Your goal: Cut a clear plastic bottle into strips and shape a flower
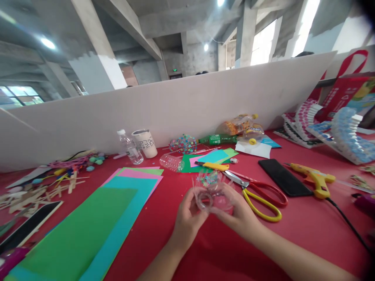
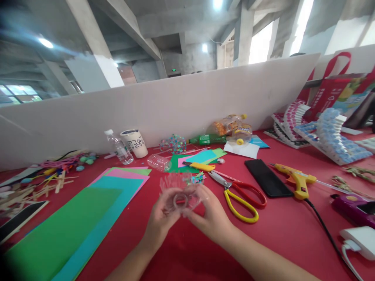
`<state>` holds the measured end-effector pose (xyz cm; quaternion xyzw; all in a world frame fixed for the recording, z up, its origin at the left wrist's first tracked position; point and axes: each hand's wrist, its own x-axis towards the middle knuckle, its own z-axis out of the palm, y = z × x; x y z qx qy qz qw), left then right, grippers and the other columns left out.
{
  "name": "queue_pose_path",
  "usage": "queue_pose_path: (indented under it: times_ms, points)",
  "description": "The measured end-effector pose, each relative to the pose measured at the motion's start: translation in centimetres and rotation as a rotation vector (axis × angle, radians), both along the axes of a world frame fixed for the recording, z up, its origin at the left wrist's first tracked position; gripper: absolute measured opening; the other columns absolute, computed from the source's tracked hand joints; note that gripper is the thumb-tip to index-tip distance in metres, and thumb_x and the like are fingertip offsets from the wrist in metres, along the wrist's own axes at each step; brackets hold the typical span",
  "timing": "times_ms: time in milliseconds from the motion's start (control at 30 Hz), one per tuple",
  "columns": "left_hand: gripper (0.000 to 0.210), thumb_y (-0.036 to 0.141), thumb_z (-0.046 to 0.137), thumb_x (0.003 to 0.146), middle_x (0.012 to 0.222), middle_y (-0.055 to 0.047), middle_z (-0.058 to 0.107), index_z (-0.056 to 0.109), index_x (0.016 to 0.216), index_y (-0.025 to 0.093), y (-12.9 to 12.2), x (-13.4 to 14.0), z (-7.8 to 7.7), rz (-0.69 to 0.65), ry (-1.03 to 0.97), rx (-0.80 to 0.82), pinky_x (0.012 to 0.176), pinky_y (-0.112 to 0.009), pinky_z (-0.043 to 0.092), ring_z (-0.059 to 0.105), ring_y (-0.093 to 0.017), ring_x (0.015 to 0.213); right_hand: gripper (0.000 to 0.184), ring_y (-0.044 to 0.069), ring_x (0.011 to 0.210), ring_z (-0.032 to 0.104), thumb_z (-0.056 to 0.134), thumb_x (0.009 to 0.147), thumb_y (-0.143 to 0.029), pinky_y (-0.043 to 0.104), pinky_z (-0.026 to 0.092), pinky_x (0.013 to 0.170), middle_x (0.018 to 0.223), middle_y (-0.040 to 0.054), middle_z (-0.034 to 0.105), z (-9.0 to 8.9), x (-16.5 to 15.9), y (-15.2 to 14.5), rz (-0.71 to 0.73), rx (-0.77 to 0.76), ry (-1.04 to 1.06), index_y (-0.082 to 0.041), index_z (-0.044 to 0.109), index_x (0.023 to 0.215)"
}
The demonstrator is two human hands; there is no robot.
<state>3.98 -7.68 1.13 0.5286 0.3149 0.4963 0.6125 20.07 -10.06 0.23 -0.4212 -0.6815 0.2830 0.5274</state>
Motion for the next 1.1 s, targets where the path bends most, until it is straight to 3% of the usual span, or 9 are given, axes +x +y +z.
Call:
queue_pose_path:
  times_ms: [167, 333, 400, 500, 633, 733, 833, 1000, 1100]
  points:
    - [0.023, 0.017, 0.071, 0.068, 0.086, -0.008, 0.07, 0.068, 0.091, 0.016, 0.3, 0.1, 0.1, -0.049, -0.054, -0.078, 0.075, -0.03, 0.048, 0.063, -0.022, 0.079, 0.015, 0.021, 0.095, 0.06, 0.057, 0.083, -0.026, 0.035, 0.047, 0.087, 0.099, 0.0049, 0.064, 0.4, 0.4, 0.2, 0.016, -0.091, 0.154, -0.022, 0.06, 0.097]
    - [0.023, 0.015, 0.063, 0.072, 0.078, -0.01, 0.069, 0.069, 0.093, 0.011, 1.0, -0.2, -0.7, -0.247, -0.051, -0.273, 0.062, -0.029, 0.047, 0.063, -0.019, 0.064, 0.045, 0.021, 0.114, 0.053, 0.054, 0.081, -0.022, 0.036, 0.047, 0.091, 0.13, 0.0045, 0.052, 1.3, 1.4, 0.8, 0.041, -0.169, 0.343, -0.03, 0.045, 0.124]
    - [0.026, 0.016, 0.059, 0.073, 0.079, -0.012, 0.07, 0.069, 0.096, 0.009, 1.4, -0.4, -0.9, -0.274, -0.106, -0.366, 0.061, -0.027, 0.047, 0.063, -0.018, 0.064, 0.05, 0.022, 0.113, 0.054, 0.058, 0.074, -0.018, 0.037, 0.047, 0.091, 0.128, 0.0039, 0.055, 1.5, 1.8, 1.0, 0.07, -0.192, 0.37, -0.03, 0.049, 0.122]
    - [0.028, 0.019, 0.055, 0.075, 0.082, -0.014, 0.071, 0.069, 0.095, 0.006, 2.0, -0.7, -0.9, -0.241, -0.203, -0.477, 0.06, -0.025, 0.047, 0.063, -0.017, 0.065, 0.03, 0.021, 0.093, 0.061, 0.058, 0.072, -0.016, 0.035, 0.048, 0.084, 0.099, 0.0032, 0.067, 1.2, 2.4, 1.1, 0.058, -0.203, 0.392, -0.023, 0.063, 0.101]
    - [0.029, 0.022, 0.05, 0.079, 0.081, -0.012, 0.071, 0.07, 0.093, 0.007, 2.5, -1.1, -0.7, -0.206, -0.255, -0.515, 0.057, -0.019, 0.045, 0.057, -0.01, 0.058, 0.012, 0.015, 0.066, 0.056, 0.053, 0.078, -0.018, 0.028, 0.047, 0.068, 0.072, -0.0005, 0.062, 0.5, 3.2, 1.4, -0.059, -0.146, 0.453, -0.021, 0.065, 0.081]
    - [0.027, 0.021, 0.049, 0.079, 0.077, -0.013, 0.07, 0.069, 0.089, 0.005, 2.3, -1.1, -0.6, -0.241, -0.252, -0.514, 0.053, -0.019, 0.042, 0.052, -0.01, 0.053, 0.013, 0.016, 0.086, 0.058, 0.053, 0.083, -0.024, 0.028, 0.045, 0.081, 0.093, 0.0008, 0.064, 0.6, 3.5, 1.7, -0.163, -0.085, 0.488, -0.023, 0.063, 0.092]
    - [0.023, 0.018, 0.051, 0.077, 0.077, -0.015, 0.07, 0.067, 0.086, 0.005, 2.0, -1.0, -0.7, -0.296, -0.216, -0.536, 0.048, -0.021, 0.04, 0.053, -0.011, 0.05, 0.024, 0.02, 0.108, 0.054, 0.048, 0.089, -0.037, 0.034, 0.039, 0.097, 0.113, 0.0033, 0.061, 1.1, 3.5, 1.8, -0.151, -0.071, 0.464, -0.025, 0.061, 0.105]
    - [0.016, 0.015, 0.053, 0.079, 0.072, -0.007, 0.069, 0.068, 0.083, 0.009, 2.6, -1.2, -1.1, -0.213, -0.233, -0.576, 0.055, -0.02, 0.046, 0.062, -0.013, 0.059, 0.035, 0.02, 0.082, 0.063, 0.041, 0.092, -0.043, 0.039, 0.045, 0.089, 0.081, 0.005, 0.069, 1.4, 3.0, 1.3, -0.067, -0.134, 0.347, -0.018, 0.065, 0.098]
    - [0.019, 0.017, 0.052, 0.083, 0.076, -0.007, 0.07, 0.068, 0.087, 0.009, 3.1, -1.3, -1.0, -0.176, -0.272, -0.61, 0.067, -0.021, 0.05, 0.065, -0.013, 0.07, 0.026, 0.018, 0.08, 0.061, 0.043, 0.092, -0.038, 0.036, 0.046, 0.085, 0.087, 0.0039, 0.067, 1.2, 2.8, 1.1, -0.173, -0.085, 0.326, -0.02, 0.06, 0.103]
